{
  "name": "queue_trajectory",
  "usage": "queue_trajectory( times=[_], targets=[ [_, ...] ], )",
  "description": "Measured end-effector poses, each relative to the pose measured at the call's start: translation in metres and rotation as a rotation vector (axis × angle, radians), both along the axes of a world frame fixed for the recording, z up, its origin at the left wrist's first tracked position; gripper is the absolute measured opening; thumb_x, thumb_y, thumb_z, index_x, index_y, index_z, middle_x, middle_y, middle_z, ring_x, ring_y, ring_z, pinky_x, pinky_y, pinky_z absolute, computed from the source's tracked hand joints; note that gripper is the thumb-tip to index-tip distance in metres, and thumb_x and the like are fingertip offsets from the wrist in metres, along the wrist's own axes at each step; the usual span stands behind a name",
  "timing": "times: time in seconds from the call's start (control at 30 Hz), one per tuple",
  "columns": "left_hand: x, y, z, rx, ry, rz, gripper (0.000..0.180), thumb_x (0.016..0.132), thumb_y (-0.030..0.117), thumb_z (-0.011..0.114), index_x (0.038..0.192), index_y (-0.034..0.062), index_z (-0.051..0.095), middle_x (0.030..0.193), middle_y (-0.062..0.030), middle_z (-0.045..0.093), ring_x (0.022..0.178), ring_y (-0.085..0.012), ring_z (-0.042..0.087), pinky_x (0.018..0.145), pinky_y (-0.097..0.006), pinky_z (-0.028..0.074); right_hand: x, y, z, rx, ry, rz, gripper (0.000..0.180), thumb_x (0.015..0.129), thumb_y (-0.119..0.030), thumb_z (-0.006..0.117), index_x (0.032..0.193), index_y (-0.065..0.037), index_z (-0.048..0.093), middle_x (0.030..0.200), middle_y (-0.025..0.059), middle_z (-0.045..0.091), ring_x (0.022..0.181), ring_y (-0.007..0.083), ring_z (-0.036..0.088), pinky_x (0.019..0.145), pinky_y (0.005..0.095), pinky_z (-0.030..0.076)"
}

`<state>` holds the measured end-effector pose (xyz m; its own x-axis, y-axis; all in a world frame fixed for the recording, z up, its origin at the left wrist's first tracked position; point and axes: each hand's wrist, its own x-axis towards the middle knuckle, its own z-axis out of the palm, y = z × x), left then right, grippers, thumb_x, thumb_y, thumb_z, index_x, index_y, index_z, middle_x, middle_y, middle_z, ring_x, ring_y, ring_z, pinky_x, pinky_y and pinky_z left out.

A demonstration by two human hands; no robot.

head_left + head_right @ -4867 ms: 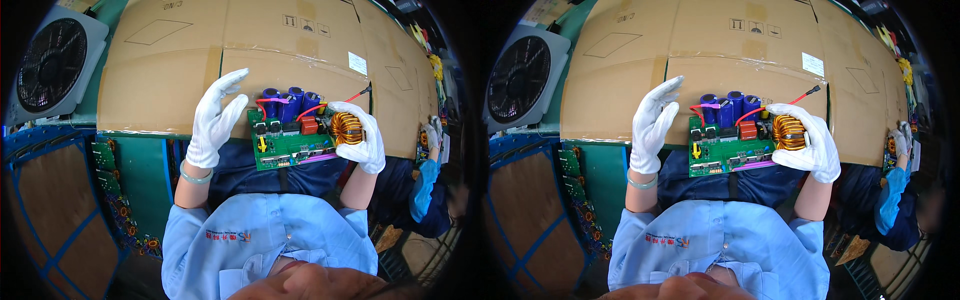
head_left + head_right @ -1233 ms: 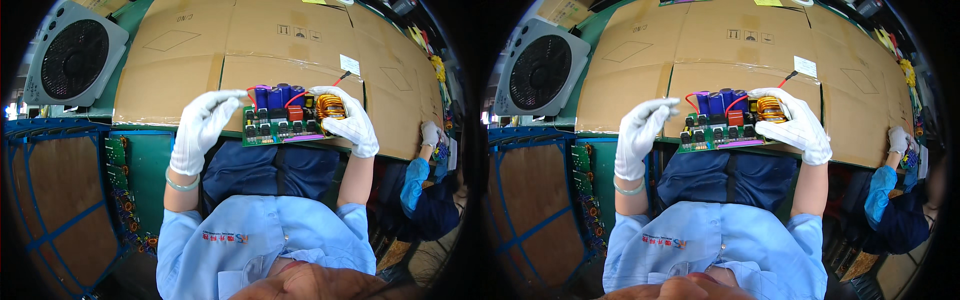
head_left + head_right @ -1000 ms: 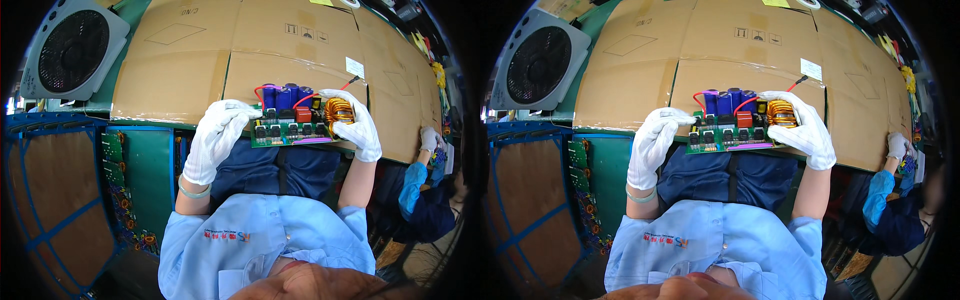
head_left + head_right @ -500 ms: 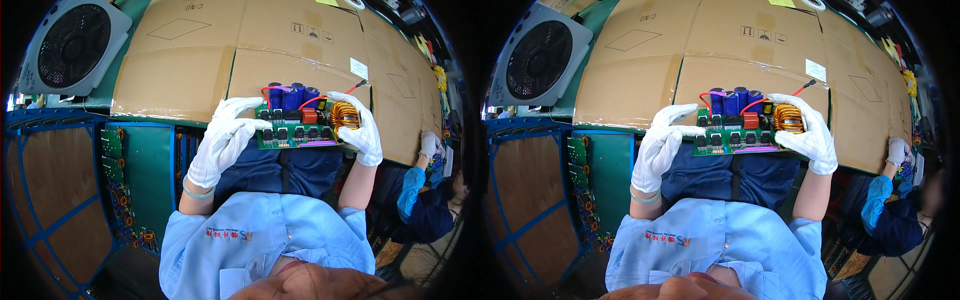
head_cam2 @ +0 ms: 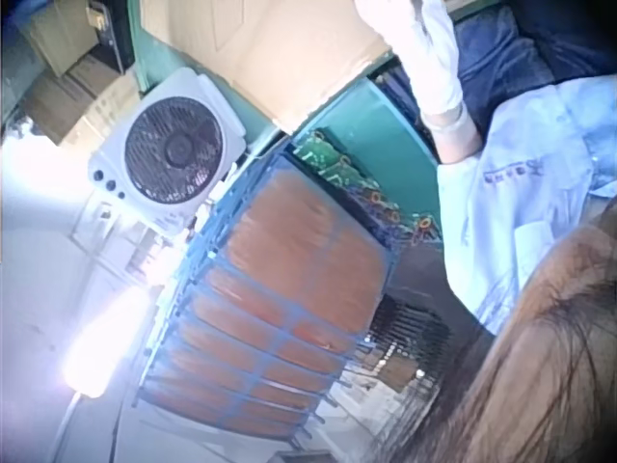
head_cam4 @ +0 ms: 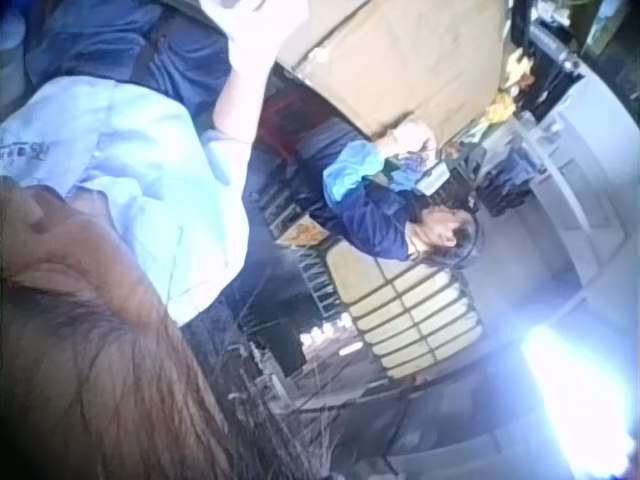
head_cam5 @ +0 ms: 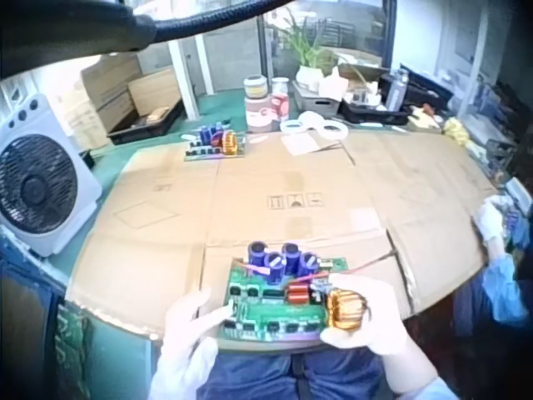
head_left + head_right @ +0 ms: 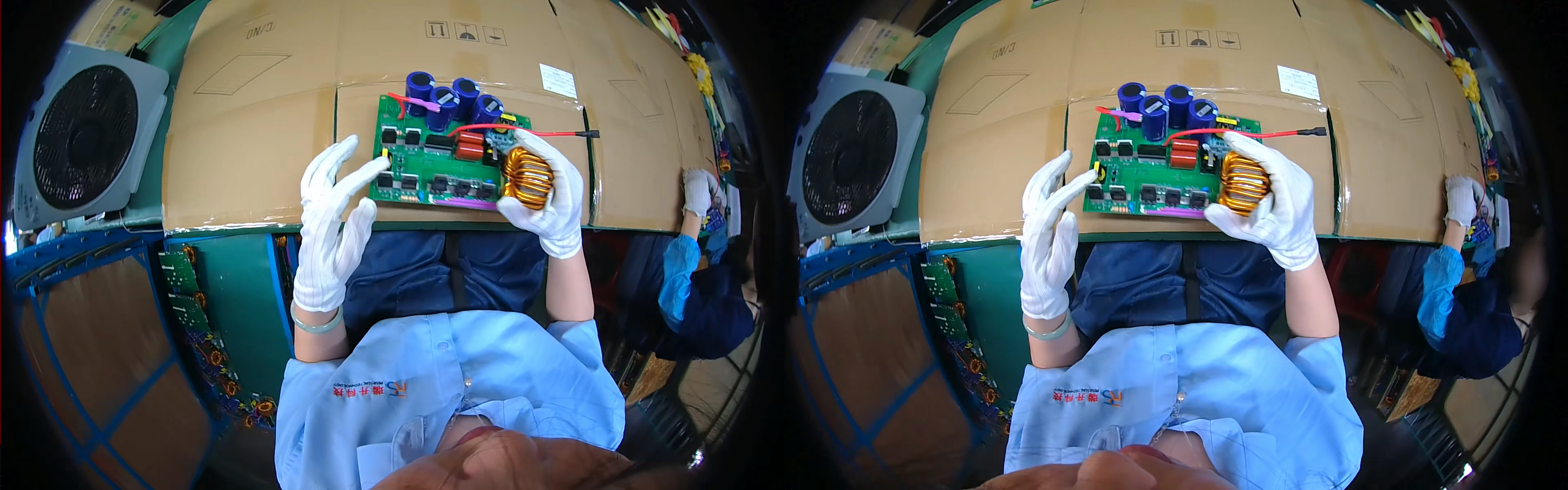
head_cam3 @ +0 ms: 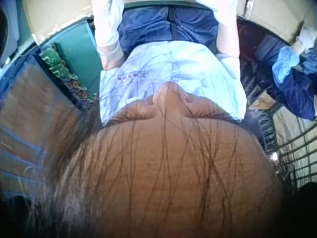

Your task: The person picks up green circuit boards from a table and inspects them by turning them over to view both sides. They handle the boards with gloved hands, checking components like capacitors and coils, and place them into a blue bin after inspection.

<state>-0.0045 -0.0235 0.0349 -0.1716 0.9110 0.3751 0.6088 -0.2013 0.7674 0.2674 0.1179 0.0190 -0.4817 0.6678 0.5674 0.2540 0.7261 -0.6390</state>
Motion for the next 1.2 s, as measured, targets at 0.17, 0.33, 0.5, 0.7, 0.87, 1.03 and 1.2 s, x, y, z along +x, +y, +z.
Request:
queue_trajectory(
  times=[0.17, 0.33, 0.5, 0.7, 0.87, 1.03, 1.2],
  targets=[
    [-0.003, 0.004, -0.029, -0.044, 0.169, 0.102, 0.031, 0.094, 0.014, 0.066, 0.124, 0.008, 0.072, 0.14, -0.0221, 0.056, 0.134, -0.0379, 0.048, 0.114, -0.047, 0.035, -0.01, 0.0, -0.006, 0.21, -0.149, -0.004, 0.067, 0.071, -0.04, 0.091, 0.121, -0.003, 0.066, 0.113, 0.0133, 0.073, 0.093, 0.0307, 0.074, 0.083, 0.0369, 0.059],
    [-0.006, 0.007, -0.033, -0.082, 0.055, 0.195, 0.025, 0.093, 0.008, 0.065, 0.117, 0.006, 0.074, 0.133, -0.0185, 0.063, 0.129, -0.0334, 0.053, 0.113, -0.043, 0.038, 0.005, 0.0, 0.003, -0.026, -0.289, 0.097, 0.076, 0.064, -0.043, 0.091, 0.123, -0.002, 0.067, 0.113, 0.0161, 0.072, 0.095, 0.0323, 0.072, 0.084, 0.0366, 0.057],
    [-0.002, 0.006, -0.043, -0.105, -0.458, 0.4, 0.022, 0.102, 0.01, 0.059, 0.116, -0.0009, 0.071, 0.118, -0.0126, 0.072, 0.091, -0.0137, 0.063, 0.083, -0.027, 0.051, 0.042, 0.003, -0.011, -0.178, -0.129, 0.07, 0.049, 0.083, -0.023, 0.08, 0.122, 0.004, 0.067, 0.111, 0.0193, 0.073, 0.078, 0.0214, 0.069, 0.064, 0.0284, 0.049],
    [-0.003, 0.011, -0.055, -0.083, -0.422, 0.421, 0.025, 0.105, 0.012, 0.054, 0.113, -0.0055, 0.069, 0.106, -0.0143, 0.075, 0.079, -0.0101, 0.061, 0.066, -0.023, 0.046, 0.048, 0.001, -0.055, -0.524, 0.427, -0.189, 0.023, 0.097, -0.006, 0.058, 0.112, 0.009, 0.067, 0.111, 0.0209, 0.071, 0.093, 0.0216, 0.068, 0.077, 0.0281, 0.051],
    [-0.001, 0.011, -0.059, -0.069, -0.359, 0.431, 0.024, 0.105, 0.012, 0.054, 0.11, -0.0058, 0.07, 0.106, -0.0151, 0.075, 0.079, -0.0126, 0.063, 0.067, -0.024, 0.047, 0.033, 0.0, -0.044, -0.484, 0.336, -0.167, 0.022, 0.089, 0.009, 0.059, 0.11, 0.008, 0.067, 0.112, 0.0202, 0.072, 0.104, 0.0282, 0.07, 0.094, 0.0376, 0.055],
    [0.0, 0.011, -0.058, -0.071, -0.343, 0.431, 0.024, 0.104, 0.01, 0.054, 0.108, -0.0068, 0.07, 0.104, -0.0163, 0.075, 0.08, -0.015, 0.065, 0.074, -0.027, 0.051, 0.034, 0.002, -0.043, -0.435, 0.265, -0.224, 0.02, 0.087, 0.011, 0.061, 0.106, 0.008, 0.068, 0.105, 0.0206, 0.073, 0.1, 0.0289, 0.071, 0.092, 0.0378, 0.056],
    [0.001, 0.012, -0.056, -0.072, -0.338, 0.435, 0.023, 0.104, 0.009, 0.055, 0.107, -0.0077, 0.07, 0.104, -0.017, 0.074, 0.082, -0.0167, 0.067, 0.079, -0.029, 0.053, 0.035, 0.002, -0.048, -0.414, 0.314, -0.194, 0.019, 0.089, 0.009, 0.06, 0.106, 0.009, 0.068, 0.107, 0.0222, 0.072, 0.101, 0.0298, 0.071, 0.092, 0.0383, 0.056]
  ],
)
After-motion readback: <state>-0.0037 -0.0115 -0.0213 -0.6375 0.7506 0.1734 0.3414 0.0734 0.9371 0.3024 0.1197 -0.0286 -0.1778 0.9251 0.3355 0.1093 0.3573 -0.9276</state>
